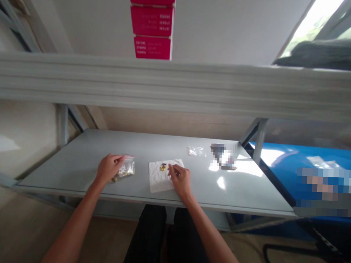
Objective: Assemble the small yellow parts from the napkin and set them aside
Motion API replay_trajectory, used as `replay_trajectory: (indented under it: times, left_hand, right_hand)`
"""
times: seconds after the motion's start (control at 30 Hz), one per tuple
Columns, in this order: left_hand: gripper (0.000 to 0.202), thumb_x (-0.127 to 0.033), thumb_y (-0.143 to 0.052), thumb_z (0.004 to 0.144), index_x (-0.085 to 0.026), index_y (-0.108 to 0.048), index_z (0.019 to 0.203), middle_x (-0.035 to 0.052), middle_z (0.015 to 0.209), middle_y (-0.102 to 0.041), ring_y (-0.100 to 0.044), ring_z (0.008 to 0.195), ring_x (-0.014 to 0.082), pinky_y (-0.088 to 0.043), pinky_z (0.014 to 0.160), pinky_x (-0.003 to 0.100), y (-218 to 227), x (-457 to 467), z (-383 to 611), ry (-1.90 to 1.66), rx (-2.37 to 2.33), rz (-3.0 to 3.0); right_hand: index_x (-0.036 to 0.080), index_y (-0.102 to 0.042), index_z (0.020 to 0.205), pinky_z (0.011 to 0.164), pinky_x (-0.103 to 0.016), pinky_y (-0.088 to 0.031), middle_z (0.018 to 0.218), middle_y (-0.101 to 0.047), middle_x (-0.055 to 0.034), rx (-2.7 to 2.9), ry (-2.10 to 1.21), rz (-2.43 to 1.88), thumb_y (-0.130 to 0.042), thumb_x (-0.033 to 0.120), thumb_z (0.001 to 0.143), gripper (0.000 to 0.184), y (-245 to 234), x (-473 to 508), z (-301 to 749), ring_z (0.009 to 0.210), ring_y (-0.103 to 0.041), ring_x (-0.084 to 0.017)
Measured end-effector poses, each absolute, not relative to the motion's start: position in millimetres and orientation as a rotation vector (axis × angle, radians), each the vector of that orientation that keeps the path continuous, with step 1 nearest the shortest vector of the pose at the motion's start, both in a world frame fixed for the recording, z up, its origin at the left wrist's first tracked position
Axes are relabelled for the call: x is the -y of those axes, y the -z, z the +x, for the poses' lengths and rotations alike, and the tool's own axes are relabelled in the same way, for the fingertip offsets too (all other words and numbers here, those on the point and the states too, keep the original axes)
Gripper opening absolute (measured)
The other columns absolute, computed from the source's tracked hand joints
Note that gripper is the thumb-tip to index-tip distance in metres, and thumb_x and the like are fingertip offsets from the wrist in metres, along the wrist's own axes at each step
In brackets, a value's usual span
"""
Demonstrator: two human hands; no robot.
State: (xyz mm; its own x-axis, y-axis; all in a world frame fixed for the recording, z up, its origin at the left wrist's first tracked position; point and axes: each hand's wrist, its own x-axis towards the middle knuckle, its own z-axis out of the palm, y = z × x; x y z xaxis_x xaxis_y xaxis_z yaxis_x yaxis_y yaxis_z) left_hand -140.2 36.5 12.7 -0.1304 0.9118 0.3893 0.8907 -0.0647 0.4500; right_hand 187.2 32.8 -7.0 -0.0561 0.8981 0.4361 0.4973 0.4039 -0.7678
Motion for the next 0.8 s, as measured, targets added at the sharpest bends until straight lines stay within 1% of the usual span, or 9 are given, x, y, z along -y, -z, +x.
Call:
replay_trajectory:
  times: [0.07, 0.17, 0.23, 0.3, 0.33, 0.43, 0.5, 0.6, 0.8]
  left_hand:
    - [0.040, -0.046, -0.048, 0.089, -0.020, -0.079, 0.092, 0.0082, 0.079, -0.073, -0.063, 0.078, 0.0257, -0.046, 0.076, 0.035, 1, -44, -152, -0.893, -2.112, 2.174]
    - [0.042, -0.045, -0.050, 0.086, -0.018, -0.077, 0.104, 0.0103, 0.093, -0.072, -0.064, 0.090, 0.0274, -0.045, 0.093, 0.041, 18, -50, -163, -0.906, -2.104, 2.218]
    - [0.046, -0.046, -0.055, 0.083, -0.016, -0.074, 0.111, 0.0123, 0.101, -0.069, -0.062, 0.099, 0.0293, -0.043, 0.099, 0.045, 20, -47, -163, -1.011, -2.177, 2.191]
    - [0.047, -0.044, -0.058, 0.082, -0.014, -0.072, 0.115, 0.0138, 0.108, -0.066, -0.059, 0.108, 0.0310, -0.040, 0.104, 0.048, 15, -41, -156, -1.175, -2.249, 2.184]
    - [0.044, -0.042, -0.058, 0.084, -0.015, -0.071, 0.115, 0.0140, 0.111, -0.064, -0.057, 0.111, 0.0314, -0.039, 0.105, 0.049, 10, -36, -149, -1.276, -2.268, 2.186]
    - [0.028, -0.033, -0.056, 0.089, -0.017, -0.074, 0.104, 0.0117, 0.106, -0.065, -0.058, 0.108, 0.0284, -0.044, 0.100, 0.044, -6, -20, -120, -1.575, -2.211, 2.165]
    - [0.021, -0.026, -0.055, 0.091, -0.019, -0.074, 0.096, 0.0084, 0.099, -0.067, -0.060, 0.101, 0.0254, -0.047, 0.096, 0.040, -12, -11, -96, -1.631, -2.043, 2.221]
    - [0.021, -0.017, -0.053, 0.091, -0.021, -0.073, 0.090, 0.0064, 0.094, -0.068, -0.062, 0.097, 0.0224, -0.048, 0.094, 0.037, -9, -3, -63, -1.579, -1.789, 2.328]
    - [0.026, -0.010, -0.050, 0.090, -0.022, -0.072, 0.096, 0.0051, 0.095, -0.069, -0.066, 0.090, 0.0197, -0.051, 0.084, 0.032, 12, 3, -30, -1.265, -1.692, 2.434]
  right_hand:
    - [0.018, -0.069, 0.069, 0.061, -0.024, -0.039, 0.064, -0.069, -0.0039, 1.670, -0.352, -1.417, -0.047, 0.040, 0.100, 0.044, 3, -52, 202, 0.056, -0.058, -0.013]
    - [0.017, -0.074, 0.083, 0.065, -0.026, -0.040, 0.078, -0.072, -0.0087, 1.560, -0.133, -1.785, -0.048, 0.033, 0.099, 0.035, -1, -91, 227, 0.071, -0.063, -0.018]
    - [0.017, -0.074, 0.103, 0.070, -0.027, -0.042, 0.099, -0.072, -0.0113, 1.617, -0.046, -1.874, -0.054, 0.030, 0.095, 0.025, -2, -114, 238, 0.086, -0.064, -0.021]
    - [0.017, -0.074, 0.107, 0.071, -0.028, -0.044, 0.108, -0.069, -0.0133, 1.721, -0.031, -1.943, -0.059, 0.031, 0.091, 0.026, -1, -129, 243, 0.092, -0.063, -0.023]
    - [0.017, -0.075, 0.105, 0.071, -0.029, -0.044, 0.108, -0.069, -0.0139, 1.773, -0.033, -1.971, -0.059, 0.029, 0.091, 0.024, 0, -133, 244, 0.092, -0.063, -0.024]
    - [0.017, -0.077, 0.095, 0.070, -0.030, -0.044, 0.102, -0.069, -0.0143, 1.857, -0.020, -2.016, -0.052, 0.020, 0.091, 0.025, 2, -135, 244, 0.090, -0.063, -0.024]
    - [0.017, -0.076, 0.101, 0.072, -0.030, -0.044, 0.100, -0.070, -0.0134, 1.833, -0.002, -2.026, -0.050, 0.017, 0.091, 0.028, 4, -131, 245, 0.091, -0.063, -0.024]
    - [0.020, -0.072, 0.112, 0.073, -0.029, -0.043, 0.103, -0.072, -0.0116, 1.787, 0.002, -2.025, -0.049, 0.019, 0.093, 0.030, 6, -124, 247, 0.094, -0.064, -0.023]
    - [0.019, -0.076, 0.105, 0.070, -0.026, -0.042, 0.096, -0.075, -0.0125, 1.750, -0.028, -1.944, -0.049, 0.016, 0.092, 0.030, -2, -108, 253, 0.084, -0.067, -0.021]
